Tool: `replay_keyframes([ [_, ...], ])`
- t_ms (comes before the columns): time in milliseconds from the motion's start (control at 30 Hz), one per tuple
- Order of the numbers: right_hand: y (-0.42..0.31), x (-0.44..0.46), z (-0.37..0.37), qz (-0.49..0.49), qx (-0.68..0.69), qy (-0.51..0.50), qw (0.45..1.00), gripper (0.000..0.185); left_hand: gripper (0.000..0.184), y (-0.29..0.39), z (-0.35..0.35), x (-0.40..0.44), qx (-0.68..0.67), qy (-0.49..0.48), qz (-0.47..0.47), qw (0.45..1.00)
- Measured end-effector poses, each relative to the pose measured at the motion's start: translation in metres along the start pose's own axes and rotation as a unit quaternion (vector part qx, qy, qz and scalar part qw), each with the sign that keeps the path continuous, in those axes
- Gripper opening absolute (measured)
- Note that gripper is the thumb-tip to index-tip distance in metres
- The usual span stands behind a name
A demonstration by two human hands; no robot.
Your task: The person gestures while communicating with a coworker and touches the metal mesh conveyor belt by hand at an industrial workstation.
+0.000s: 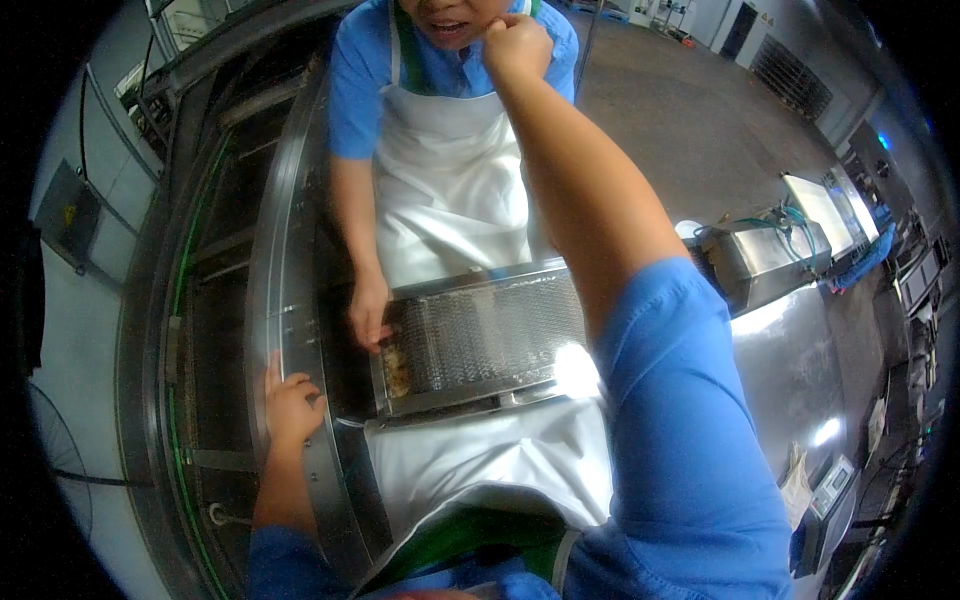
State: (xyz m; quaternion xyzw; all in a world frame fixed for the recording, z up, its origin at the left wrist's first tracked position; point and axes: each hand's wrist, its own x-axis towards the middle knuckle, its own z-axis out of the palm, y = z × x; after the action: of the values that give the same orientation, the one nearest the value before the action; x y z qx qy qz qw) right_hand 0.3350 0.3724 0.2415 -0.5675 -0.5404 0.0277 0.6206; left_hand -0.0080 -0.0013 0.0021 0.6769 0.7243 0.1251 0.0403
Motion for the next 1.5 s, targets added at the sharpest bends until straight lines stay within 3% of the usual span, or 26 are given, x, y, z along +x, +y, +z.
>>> replay_keyframes([
  [233, 0.025, -0.03, -0.004, -0.066, 0.002, -0.031, 0.997, 0.03, 0.01, 0.001, -0.001, 0.0, 0.008, -0.001, 0.004, 1.0],
  [333, 0.033, -0.05, -0.011, -0.056, 0.05, -0.08, 0.994, 0.026, 0.01, 0.0, -0.001, 0.0, 0.011, -0.007, 0.0, 1.0],
  [367, 0.034, -0.057, -0.014, 0.006, 0.145, -0.127, 0.981, 0.026, 0.01, 0.001, -0.001, 0.001, 0.011, -0.007, 0.0, 1.0],
  [433, 0.031, -0.074, -0.028, 0.121, 0.288, -0.226, 0.923, 0.03, 0.01, 0.001, 0.001, 0.0, 0.012, 0.007, -0.002, 1.0],
  [467, 0.027, -0.084, -0.038, 0.122, 0.289, -0.229, 0.921, 0.03, 0.01, -0.001, 0.002, -0.001, 0.013, 0.006, -0.005, 1.0],
  [533, 0.016, -0.104, -0.062, 0.233, 0.41, -0.292, 0.832, 0.036, 0.009, -0.004, 0.004, 0.0, -0.002, 0.02, 0.016, 1.0],
  [567, 0.015, -0.113, -0.071, 0.234, 0.41, -0.292, 0.832, 0.036, 0.009, -0.003, 0.003, 0.0, -0.002, 0.019, 0.015, 1.0],
  [767, 0.015, -0.152, -0.11, 0.309, 0.538, -0.385, 0.683, 0.03, 0.007, 0.001, 0.001, 0.0, 0.009, 0.024, 0.024, 0.999],
  [867, 0.01, -0.164, -0.122, 0.349, 0.538, -0.371, 0.671, 0.035, 0.007, 0.004, -0.001, -0.001, 0.015, 0.018, 0.012, 1.0],
  [1233, 0.014, -0.209, -0.146, 0.313, 0.634, -0.386, 0.592, 0.025, 0.005, 0.002, 0.0, 0.0, 0.028, 0.01, 0.018, 0.999],
  [1300, 0.013, -0.219, -0.149, 0.298, 0.689, -0.395, 0.53, 0.019, 0.005, -0.001, 0.004, 0.0, 0.016, 0.011, 0.017, 1.0],
  [1333, 0.011, -0.223, -0.151, 0.3, 0.689, -0.392, 0.531, 0.019, 0.006, -0.002, 0.004, 0.0, 0.005, 0.016, 0.016, 1.0],
  [1400, 0.006, -0.229, -0.155, 0.313, 0.741, -0.397, 0.442, 0.013, 0.005, -0.003, 0.004, -0.001, 0.006, 0.013, 0.021, 1.0],
  [1500, 0.002, -0.235, -0.16, 0.296, 0.76, -0.415, 0.403, 0.013, 0.005, -0.003, 0.004, 0.0, 0.008, 0.014, 0.024, 1.0],
])
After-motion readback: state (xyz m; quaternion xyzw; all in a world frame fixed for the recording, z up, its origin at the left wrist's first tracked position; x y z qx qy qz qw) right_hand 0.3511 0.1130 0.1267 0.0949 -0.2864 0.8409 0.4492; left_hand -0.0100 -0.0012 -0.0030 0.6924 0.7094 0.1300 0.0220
